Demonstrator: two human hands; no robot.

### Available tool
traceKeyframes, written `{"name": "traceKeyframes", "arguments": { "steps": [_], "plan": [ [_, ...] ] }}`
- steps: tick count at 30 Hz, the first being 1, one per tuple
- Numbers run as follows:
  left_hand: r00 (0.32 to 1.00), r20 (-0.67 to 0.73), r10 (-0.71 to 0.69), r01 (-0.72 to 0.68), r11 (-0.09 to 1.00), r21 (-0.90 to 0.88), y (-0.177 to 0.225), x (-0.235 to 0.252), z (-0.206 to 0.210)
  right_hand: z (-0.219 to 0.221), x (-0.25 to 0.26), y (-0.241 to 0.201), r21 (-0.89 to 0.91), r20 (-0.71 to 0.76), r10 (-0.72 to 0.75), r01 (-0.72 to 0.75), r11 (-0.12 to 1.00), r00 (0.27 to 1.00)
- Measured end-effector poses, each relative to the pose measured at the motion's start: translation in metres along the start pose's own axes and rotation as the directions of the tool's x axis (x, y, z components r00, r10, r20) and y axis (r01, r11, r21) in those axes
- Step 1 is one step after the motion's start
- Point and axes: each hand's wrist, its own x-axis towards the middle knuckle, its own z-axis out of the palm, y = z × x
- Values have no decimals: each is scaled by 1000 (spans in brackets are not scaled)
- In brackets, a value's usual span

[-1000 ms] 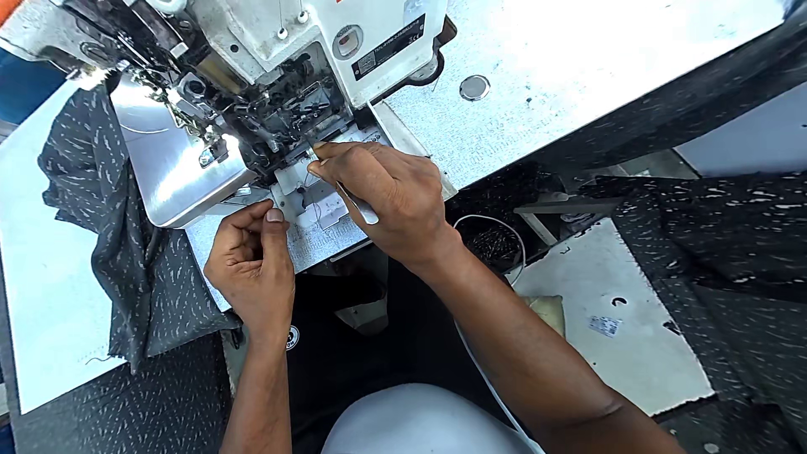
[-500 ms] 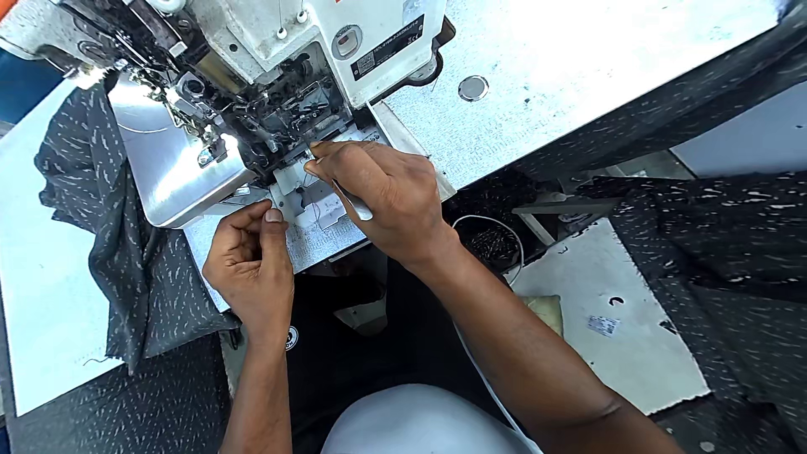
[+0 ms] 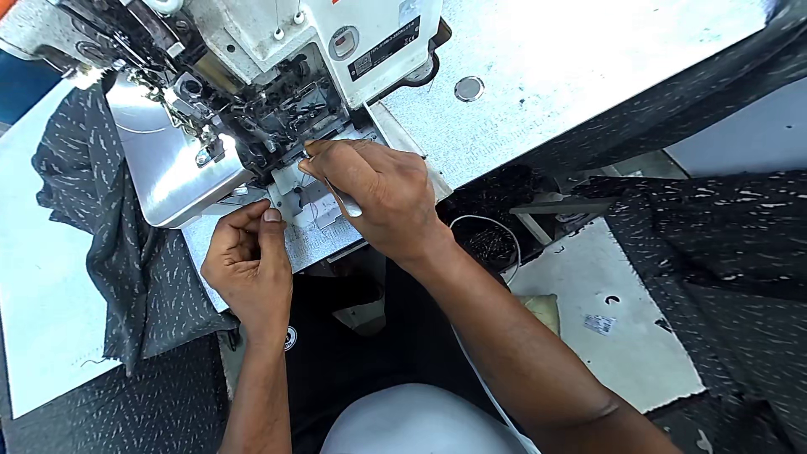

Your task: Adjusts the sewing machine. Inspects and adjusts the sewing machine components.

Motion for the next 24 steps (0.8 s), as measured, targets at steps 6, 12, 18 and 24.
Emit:
{"name": "traceKeyframes", "arguments": {
  "steps": [6,12,18,24],
  "plan": [
    [1000,5,-1,1,1000,9,1,-1,0,0,1,0,2,11,-4,4,1000,1000],
    [1000,3,2,-2,1000,9,1,0,0,0,2,0,-1,23,-20,20,1000,1000],
    [1000,13,0,0,999,-37,2,-2,-4,-8,-4,2,248,-60,52,-35,968,997],
    [949,152,-277,315,862,-396,26,8,-4,-23,-8,-5,384,-101,109,-62,921,989]
  ]
}}
